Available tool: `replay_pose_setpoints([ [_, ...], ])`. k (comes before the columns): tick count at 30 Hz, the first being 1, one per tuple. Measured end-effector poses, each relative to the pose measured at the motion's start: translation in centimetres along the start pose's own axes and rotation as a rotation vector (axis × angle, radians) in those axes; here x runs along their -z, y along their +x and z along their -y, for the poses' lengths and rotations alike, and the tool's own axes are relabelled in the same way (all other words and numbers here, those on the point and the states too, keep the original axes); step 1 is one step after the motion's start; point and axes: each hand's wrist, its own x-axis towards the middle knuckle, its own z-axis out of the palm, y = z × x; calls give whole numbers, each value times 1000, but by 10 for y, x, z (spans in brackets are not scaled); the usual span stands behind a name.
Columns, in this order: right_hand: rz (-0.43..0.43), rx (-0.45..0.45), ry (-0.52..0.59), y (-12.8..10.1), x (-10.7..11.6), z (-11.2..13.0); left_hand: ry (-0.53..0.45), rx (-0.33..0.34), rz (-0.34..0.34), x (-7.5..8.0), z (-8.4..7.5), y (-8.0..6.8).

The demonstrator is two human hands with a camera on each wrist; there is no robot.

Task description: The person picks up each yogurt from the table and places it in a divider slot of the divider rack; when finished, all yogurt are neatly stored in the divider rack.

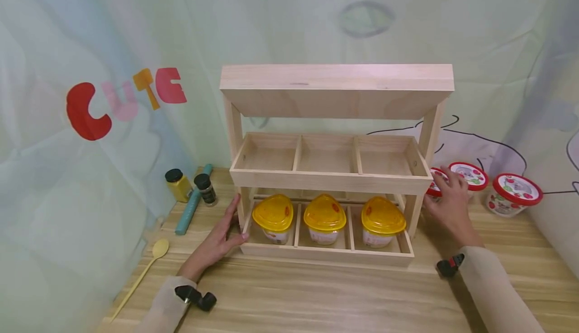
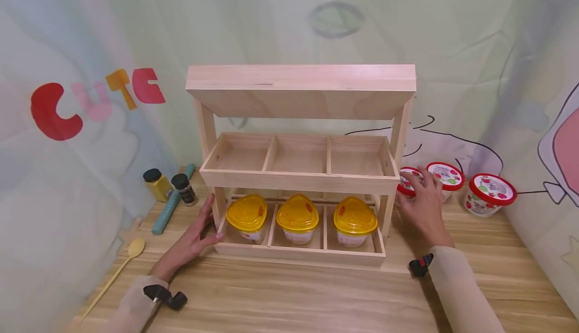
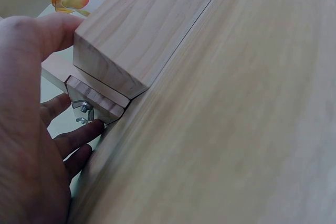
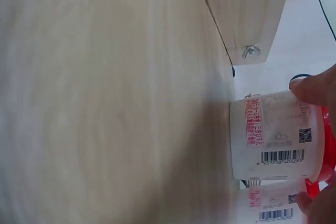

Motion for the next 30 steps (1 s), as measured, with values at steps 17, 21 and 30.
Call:
replay_pose_setpoints([
  [17, -82, -1, 77, -3, -12, -8, 4, -20, -6, 0, -2, 0],
  [21, -105, -11, 74, -4, -12, -9, 7, -19, 4, -1, -3, 1],
  [30, -78, -62, 84, -4, -12, -4, -26, -11, 0, 0, -3, -1],
])
